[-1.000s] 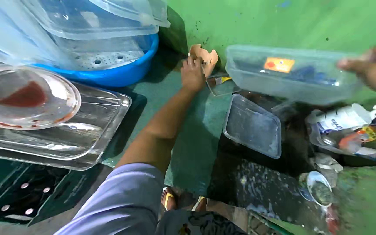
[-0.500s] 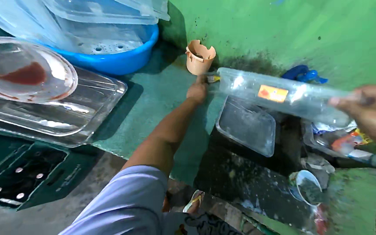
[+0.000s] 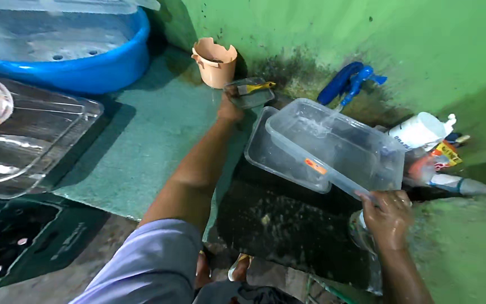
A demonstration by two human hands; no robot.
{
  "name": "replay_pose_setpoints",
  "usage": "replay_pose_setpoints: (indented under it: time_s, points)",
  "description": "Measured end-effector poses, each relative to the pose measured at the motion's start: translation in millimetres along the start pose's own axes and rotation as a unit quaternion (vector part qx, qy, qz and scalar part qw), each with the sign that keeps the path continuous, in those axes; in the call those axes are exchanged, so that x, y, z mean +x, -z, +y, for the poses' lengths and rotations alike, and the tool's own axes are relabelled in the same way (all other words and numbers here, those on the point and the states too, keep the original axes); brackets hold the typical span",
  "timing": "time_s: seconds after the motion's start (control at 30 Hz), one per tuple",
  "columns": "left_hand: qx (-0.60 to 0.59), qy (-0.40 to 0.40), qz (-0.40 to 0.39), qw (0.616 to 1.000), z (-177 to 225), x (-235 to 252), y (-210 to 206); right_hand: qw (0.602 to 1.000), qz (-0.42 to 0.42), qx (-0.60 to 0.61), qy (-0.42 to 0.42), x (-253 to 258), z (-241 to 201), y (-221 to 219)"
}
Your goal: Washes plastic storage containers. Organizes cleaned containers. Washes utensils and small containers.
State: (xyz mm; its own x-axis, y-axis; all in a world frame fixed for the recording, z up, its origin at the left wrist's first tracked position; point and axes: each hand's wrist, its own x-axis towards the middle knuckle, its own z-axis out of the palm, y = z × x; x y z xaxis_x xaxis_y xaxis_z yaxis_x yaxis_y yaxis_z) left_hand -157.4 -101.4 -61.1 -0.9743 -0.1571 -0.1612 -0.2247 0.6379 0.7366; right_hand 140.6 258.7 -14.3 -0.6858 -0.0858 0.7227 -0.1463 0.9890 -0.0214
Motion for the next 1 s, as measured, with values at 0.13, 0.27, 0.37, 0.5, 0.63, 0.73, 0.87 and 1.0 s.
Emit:
replay_pose_setpoints:
  time_s: [0.13,0.27,0.37,0.5,0.63,0.73,0.87,1.0]
  points:
    - [-0.138,-0.066,-0.004,0.988,6.4,-33.8,-12.5,1.000,0.003,-0.002,0.020,1.0,15.0,-8.3]
    - [-0.290,0.036,-0.297,0.909,27.4,-60.7,-33.6,0.999,0.000,0.020,0.046,5.9,19.9,-11.6]
    - [-0.321,0.081,-0.329,0.884,29.4,-67.3,-39.4,0.998,-0.007,0.037,0.057,21.1,20.1,-7.7]
    - [-0.333,0.103,-0.332,0.877,18.0,-70.7,-26.2,0.995,-0.034,0.057,0.073,58.2,12.7,8.3]
    - [-0.355,0.091,-0.309,0.878,7.2,-77.8,5.0,0.985,-0.097,0.134,0.040,81.2,6.9,3.5]
    - [-0.342,0.026,-0.251,0.905,4.1,-80.0,29.0,0.922,-0.185,0.319,-0.123,75.4,16.6,-25.8]
    - [-0.312,0.005,-0.151,0.938,18.8,-81.1,56.9,0.652,-0.186,0.556,-0.481,61.0,9.2,-88.5]
    - [-0.248,-0.058,-0.105,0.961,37.8,-89.4,82.4,0.512,-0.241,0.587,-0.579,55.9,-10.7,-148.3]
